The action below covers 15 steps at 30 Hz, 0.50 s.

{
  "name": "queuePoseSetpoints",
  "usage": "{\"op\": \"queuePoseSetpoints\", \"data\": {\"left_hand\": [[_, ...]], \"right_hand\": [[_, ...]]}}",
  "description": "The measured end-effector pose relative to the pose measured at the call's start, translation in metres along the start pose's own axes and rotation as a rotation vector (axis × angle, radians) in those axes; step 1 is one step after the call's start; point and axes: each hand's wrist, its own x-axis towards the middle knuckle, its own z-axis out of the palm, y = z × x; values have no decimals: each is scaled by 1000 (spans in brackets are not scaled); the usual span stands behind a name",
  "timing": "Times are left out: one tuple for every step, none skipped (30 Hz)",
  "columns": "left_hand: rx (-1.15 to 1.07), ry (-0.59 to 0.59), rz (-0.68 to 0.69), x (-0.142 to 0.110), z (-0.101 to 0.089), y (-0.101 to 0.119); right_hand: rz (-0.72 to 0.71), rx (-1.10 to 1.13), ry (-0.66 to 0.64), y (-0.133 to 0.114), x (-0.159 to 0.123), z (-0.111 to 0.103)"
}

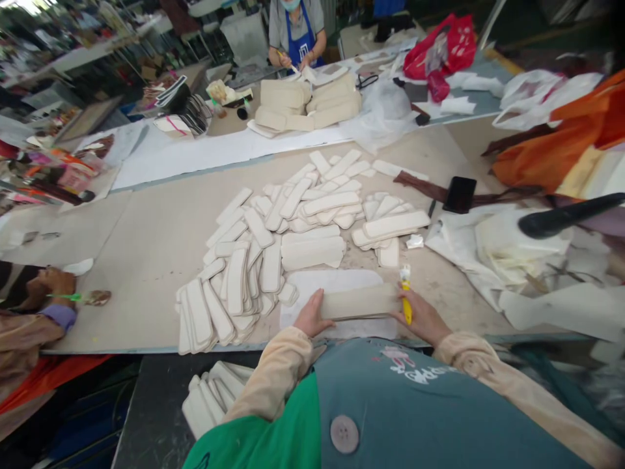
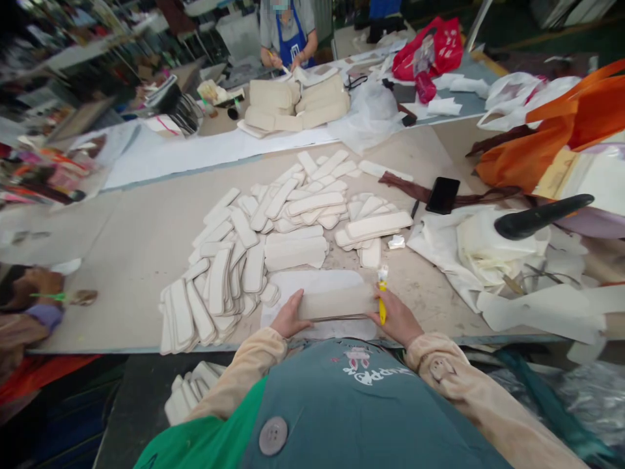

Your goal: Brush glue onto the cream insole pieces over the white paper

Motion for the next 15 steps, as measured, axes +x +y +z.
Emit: {"op": "queuePoseSetpoints", "data": {"left_hand": [[-8, 1, 16, -1, -1, -2], [-16, 2, 35, -1, -3, -5], [-24, 2, 54, -1, -3, -7], [-31, 6, 72, -1, -4, -9], [-34, 12, 87, -1, -4, -11], [-35, 22, 97, 0, -4, -13], [-34, 33, 105, 0, -3, -14], [-32, 43, 109, 1, -3, -15], [-32, 50, 111, 1, -2, -16], [-33, 54, 111, 1, -2, -16], [-36, 56, 109, 1, -2, -16], [-38, 57, 104, 1, -2, -15], [-38, 58, 95, 1, -2, -14], [-37, 61, 87, 1, -2, -13], [-35, 66, 79, 1, -3, -12]], "right_hand": [[-2, 7, 46, -7, 1, -5], [-8, 29, 77, -16, 2, -10], [-15, 63, 87, -26, 3, -14], [-24, 103, 86, -36, 5, -18], [-33, 143, 76, -47, 7, -20], [-42, 182, 60, -58, 11, -21], [-51, 220, 36, -69, 15, -21], [-60, 261, 2, -80, 19, -19], [-68, 304, -46, -90, 25, -16], [-73, 348, -108, -99, 30, -13], [-75, 393, -176, -107, 36, -9], [-73, 433, -238, -114, 41, -5], [-69, 467, -292, -120, 46, 0], [-66, 495, -338, -125, 51, 4], [-65, 517, -375, -128, 54, 8]]}}
